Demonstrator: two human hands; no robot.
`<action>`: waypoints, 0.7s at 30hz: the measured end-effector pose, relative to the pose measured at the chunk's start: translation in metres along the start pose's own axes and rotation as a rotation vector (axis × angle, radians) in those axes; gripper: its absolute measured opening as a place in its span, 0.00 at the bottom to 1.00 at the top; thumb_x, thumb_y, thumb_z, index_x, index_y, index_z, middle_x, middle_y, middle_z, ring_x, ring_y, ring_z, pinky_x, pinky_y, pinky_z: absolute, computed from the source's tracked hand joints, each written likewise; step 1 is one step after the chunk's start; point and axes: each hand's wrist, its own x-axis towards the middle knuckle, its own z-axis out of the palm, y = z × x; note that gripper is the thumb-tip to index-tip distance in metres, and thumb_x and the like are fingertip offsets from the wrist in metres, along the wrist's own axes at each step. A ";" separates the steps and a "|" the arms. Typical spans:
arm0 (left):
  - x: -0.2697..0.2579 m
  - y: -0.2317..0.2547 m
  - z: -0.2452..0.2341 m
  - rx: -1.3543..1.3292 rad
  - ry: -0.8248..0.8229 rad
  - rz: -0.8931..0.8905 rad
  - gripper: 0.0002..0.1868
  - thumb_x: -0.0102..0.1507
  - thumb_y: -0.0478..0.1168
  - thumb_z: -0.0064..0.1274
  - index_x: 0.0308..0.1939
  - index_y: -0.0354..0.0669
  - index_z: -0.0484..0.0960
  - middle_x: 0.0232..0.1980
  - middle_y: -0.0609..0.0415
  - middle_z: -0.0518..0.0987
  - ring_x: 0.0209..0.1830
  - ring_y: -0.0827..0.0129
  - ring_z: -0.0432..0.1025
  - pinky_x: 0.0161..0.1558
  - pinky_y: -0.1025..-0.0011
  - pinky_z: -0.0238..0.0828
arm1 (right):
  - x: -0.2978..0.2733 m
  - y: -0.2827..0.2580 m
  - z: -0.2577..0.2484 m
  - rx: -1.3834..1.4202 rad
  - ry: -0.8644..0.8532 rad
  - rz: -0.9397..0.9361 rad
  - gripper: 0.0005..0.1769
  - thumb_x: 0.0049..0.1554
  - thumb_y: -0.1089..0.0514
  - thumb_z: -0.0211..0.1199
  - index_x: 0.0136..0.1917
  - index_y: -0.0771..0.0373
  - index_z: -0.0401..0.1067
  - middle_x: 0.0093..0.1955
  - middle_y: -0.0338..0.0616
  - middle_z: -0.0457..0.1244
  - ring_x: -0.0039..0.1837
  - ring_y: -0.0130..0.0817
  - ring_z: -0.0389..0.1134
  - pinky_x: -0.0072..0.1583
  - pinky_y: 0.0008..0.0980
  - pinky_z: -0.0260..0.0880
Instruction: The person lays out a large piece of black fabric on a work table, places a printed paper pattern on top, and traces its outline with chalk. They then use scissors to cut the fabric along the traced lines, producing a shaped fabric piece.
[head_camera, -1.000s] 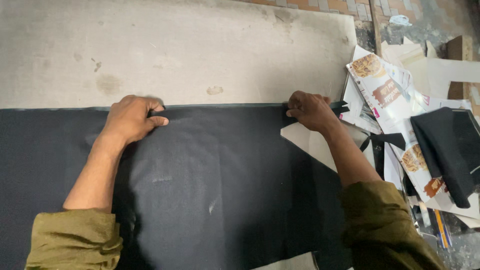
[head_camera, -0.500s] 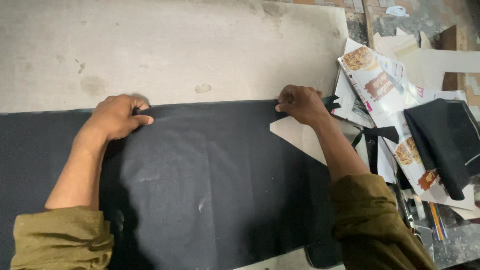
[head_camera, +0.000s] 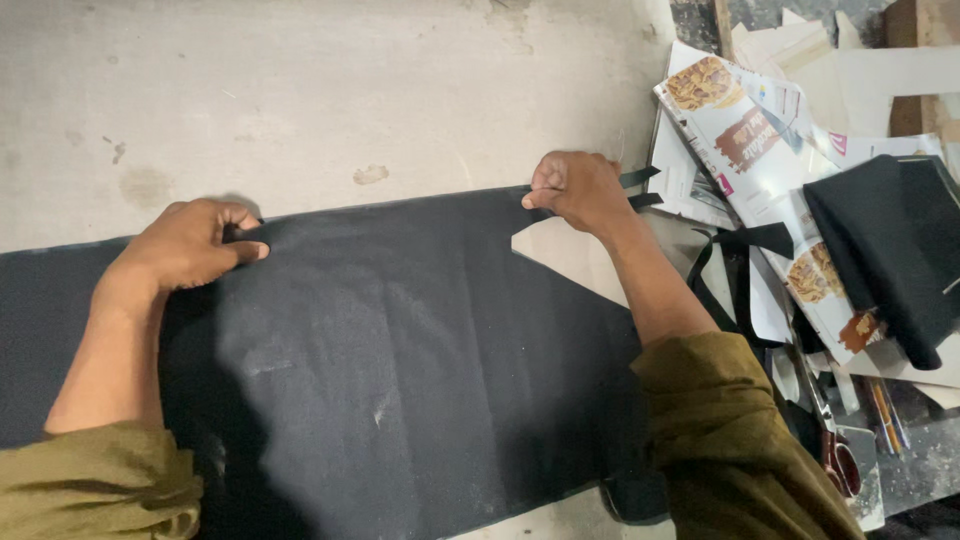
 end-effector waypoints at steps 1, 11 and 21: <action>0.000 -0.001 0.002 -0.015 0.020 -0.016 0.11 0.60 0.44 0.64 0.39 0.42 0.84 0.36 0.52 0.82 0.39 0.63 0.74 0.46 0.60 0.70 | 0.000 0.001 0.000 0.006 0.007 -0.006 0.12 0.46 0.48 0.77 0.37 0.53 0.77 0.34 0.34 0.69 0.44 0.33 0.69 0.71 0.50 0.46; 0.012 -0.008 -0.004 0.043 -0.012 -0.109 0.11 0.59 0.45 0.62 0.44 0.48 0.87 0.38 0.49 0.84 0.41 0.61 0.75 0.49 0.58 0.70 | 0.004 -0.005 0.003 0.046 0.011 0.093 0.16 0.42 0.45 0.81 0.34 0.52 0.76 0.31 0.32 0.68 0.40 0.31 0.68 0.66 0.47 0.56; 0.004 -0.007 -0.001 0.039 0.068 -0.080 0.15 0.57 0.46 0.65 0.44 0.45 0.88 0.43 0.49 0.86 0.45 0.60 0.78 0.53 0.57 0.73 | 0.000 -0.009 -0.005 0.163 -0.001 0.121 0.17 0.43 0.51 0.81 0.35 0.59 0.74 0.31 0.35 0.66 0.34 0.26 0.63 0.42 0.36 0.66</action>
